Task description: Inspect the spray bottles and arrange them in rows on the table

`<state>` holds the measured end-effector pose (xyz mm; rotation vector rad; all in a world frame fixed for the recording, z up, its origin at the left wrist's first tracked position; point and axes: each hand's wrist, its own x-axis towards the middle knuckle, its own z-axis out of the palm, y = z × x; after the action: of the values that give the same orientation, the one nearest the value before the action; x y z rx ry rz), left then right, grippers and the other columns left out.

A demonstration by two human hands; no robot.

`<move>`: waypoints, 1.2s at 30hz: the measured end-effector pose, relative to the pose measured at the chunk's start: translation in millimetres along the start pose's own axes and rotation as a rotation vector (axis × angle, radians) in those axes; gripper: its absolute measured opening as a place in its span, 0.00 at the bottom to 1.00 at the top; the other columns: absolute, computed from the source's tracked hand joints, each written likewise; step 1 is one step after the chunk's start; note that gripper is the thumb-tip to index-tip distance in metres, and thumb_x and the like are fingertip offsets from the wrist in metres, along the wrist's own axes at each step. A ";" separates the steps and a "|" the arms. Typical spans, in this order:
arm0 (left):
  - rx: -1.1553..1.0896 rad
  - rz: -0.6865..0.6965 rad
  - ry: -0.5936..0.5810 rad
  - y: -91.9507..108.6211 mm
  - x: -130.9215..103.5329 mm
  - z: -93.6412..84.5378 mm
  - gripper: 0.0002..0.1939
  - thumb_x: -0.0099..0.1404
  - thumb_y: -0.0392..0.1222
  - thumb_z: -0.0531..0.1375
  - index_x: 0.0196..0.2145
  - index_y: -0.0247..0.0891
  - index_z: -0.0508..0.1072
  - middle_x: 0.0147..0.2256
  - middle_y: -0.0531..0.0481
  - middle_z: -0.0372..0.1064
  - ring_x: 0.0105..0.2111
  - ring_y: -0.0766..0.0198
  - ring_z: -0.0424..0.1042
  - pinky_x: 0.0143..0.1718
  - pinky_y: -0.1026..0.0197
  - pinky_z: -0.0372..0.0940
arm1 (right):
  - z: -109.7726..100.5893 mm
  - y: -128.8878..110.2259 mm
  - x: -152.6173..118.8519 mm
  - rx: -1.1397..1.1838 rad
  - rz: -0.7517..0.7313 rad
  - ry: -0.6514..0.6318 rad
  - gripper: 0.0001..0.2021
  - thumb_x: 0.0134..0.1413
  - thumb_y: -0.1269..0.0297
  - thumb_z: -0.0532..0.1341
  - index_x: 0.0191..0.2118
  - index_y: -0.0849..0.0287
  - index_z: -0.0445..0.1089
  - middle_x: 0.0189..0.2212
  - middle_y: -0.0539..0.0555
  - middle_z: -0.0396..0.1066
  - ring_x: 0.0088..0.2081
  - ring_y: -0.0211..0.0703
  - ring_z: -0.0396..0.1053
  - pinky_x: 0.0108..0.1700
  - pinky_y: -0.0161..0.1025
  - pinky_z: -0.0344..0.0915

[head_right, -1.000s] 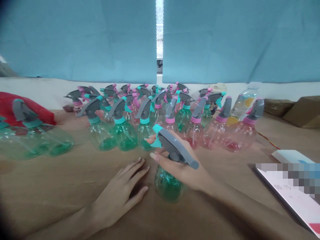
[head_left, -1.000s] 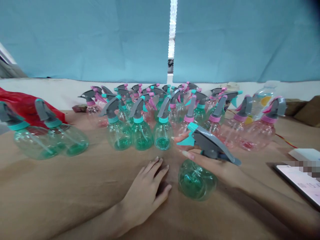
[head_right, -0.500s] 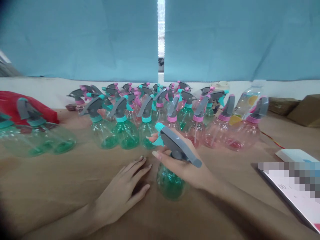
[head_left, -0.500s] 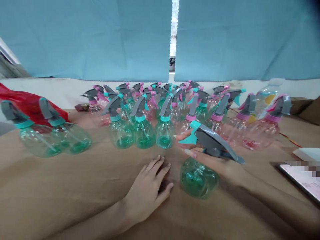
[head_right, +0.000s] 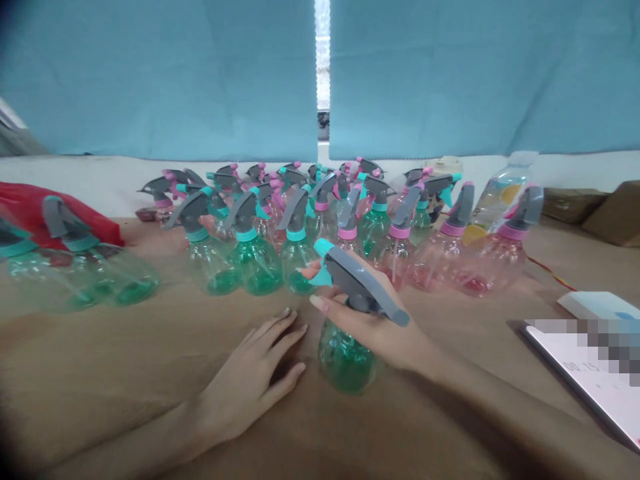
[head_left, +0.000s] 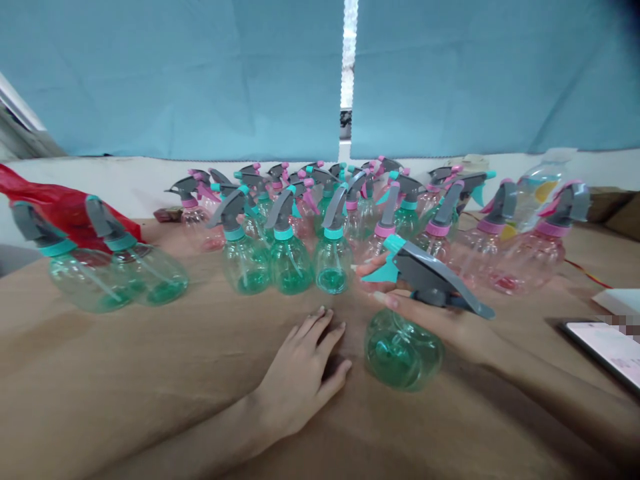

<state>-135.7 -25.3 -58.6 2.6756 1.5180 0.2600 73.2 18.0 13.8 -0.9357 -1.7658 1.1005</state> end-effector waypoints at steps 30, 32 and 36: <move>-0.002 0.003 0.019 0.2 -0.9 -0.9 0.23 0.68 0.46 0.54 0.58 0.34 0.63 0.61 0.37 0.57 0.61 0.48 0.55 0.57 0.44 0.58 | 0.5 13.2 -2.9 0.035 -0.011 0.003 0.11 0.52 0.53 0.63 0.40 0.48 0.73 0.34 0.51 0.77 0.41 0.48 0.74 0.44 0.45 0.72; -0.007 -0.002 -0.003 1.6 -0.7 -2.3 0.23 0.68 0.46 0.54 0.58 0.34 0.63 0.61 0.37 0.57 0.61 0.47 0.55 0.57 0.43 0.57 | 0.1 11.2 -2.6 0.027 -0.029 -0.009 0.12 0.52 0.52 0.63 0.43 0.47 0.73 0.36 0.51 0.77 0.43 0.49 0.74 0.47 0.49 0.71; -0.012 -0.010 0.006 2.4 -0.9 -2.7 0.23 0.68 0.46 0.54 0.58 0.34 0.63 0.61 0.37 0.57 0.61 0.48 0.55 0.57 0.43 0.57 | -0.3 6.7 -2.5 0.026 -0.068 0.017 0.14 0.52 0.53 0.63 0.45 0.45 0.71 0.43 0.51 0.75 0.44 0.50 0.73 0.49 0.50 0.70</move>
<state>-134.6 -27.4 -55.8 2.6600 1.5258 0.2765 75.5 18.1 7.1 -0.8605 -1.7526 1.0665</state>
